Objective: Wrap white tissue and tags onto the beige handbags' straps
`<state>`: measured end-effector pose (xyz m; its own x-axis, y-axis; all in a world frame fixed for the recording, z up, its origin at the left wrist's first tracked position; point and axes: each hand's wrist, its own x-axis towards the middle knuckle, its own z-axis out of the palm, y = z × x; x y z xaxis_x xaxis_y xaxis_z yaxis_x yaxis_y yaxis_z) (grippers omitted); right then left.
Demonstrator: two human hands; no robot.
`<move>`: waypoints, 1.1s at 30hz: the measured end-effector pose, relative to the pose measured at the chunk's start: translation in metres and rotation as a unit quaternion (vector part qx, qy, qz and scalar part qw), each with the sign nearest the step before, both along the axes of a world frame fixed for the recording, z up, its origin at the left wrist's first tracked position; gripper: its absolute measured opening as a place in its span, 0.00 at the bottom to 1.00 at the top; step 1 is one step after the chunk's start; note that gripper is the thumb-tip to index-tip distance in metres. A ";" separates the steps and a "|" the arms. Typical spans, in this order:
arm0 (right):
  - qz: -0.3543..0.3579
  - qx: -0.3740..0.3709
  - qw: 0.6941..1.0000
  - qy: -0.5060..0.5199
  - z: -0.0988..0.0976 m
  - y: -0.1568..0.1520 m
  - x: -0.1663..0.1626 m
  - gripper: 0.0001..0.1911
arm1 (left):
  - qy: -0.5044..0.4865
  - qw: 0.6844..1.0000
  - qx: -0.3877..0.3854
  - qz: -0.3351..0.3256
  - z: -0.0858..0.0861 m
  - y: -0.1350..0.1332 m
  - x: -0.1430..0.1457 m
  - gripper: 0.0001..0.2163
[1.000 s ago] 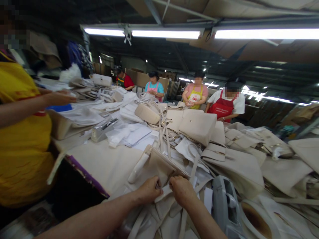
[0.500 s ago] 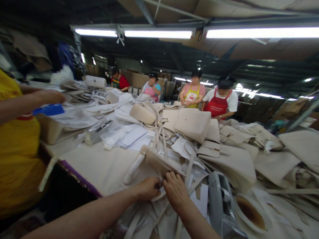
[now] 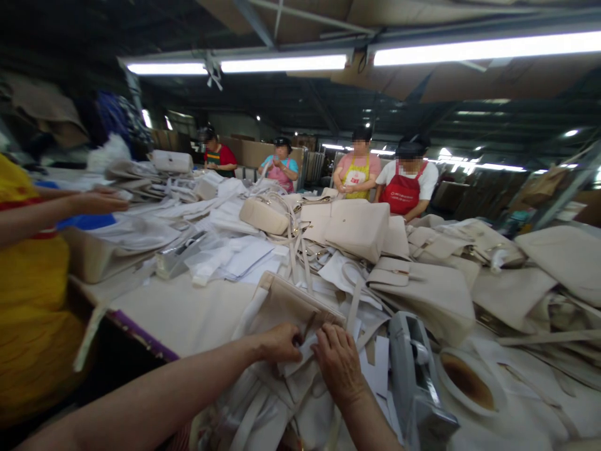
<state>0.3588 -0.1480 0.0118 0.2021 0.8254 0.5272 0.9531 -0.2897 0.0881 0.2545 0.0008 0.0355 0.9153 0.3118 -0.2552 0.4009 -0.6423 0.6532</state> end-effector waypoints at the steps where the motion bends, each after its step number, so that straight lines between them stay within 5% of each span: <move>1: -0.018 0.031 0.999 0.012 -0.004 -0.001 -0.001 0.12 | -0.007 1.000 -0.003 0.005 -0.001 0.000 -0.001 0.13; 7: -0.118 0.160 0.950 0.241 -0.013 0.004 -0.017 0.22 | -0.065 0.997 -0.032 0.029 -0.001 0.001 -0.012 0.14; 13: -0.211 0.242 0.779 0.539 -0.004 0.001 -0.030 0.35 | -0.090 0.985 -0.130 0.074 0.005 -0.019 -0.019 0.21; 15: -0.207 0.253 0.722 0.610 -0.002 -0.003 -0.035 0.36 | -0.103 0.966 -0.220 0.093 0.006 -0.029 -0.019 0.23; 17: -0.186 0.230 0.697 0.654 -0.001 -0.010 -0.044 0.33 | -0.115 0.930 -0.329 0.119 0.007 -0.038 -0.017 0.21; 20: -0.141 0.185 0.735 0.636 0.002 -0.023 -0.061 0.30 | -0.114 0.897 -0.397 0.159 0.004 -0.047 -0.010 0.18; 24: -0.139 0.145 0.792 0.577 0.003 -0.040 -0.081 0.33 | -0.099 0.893 -0.398 0.184 -0.001 -0.056 -0.002 0.16; 28: -0.179 0.112 0.813 0.543 -0.004 -0.047 -0.088 0.33 | -0.098 0.887 -0.404 0.200 -0.003 -0.060 0.000 0.15; 33: -0.173 0.180 0.831 0.497 -0.017 -0.043 -0.089 0.29 | -0.103 0.866 -0.444 0.207 0.000 -0.063 -0.001 0.13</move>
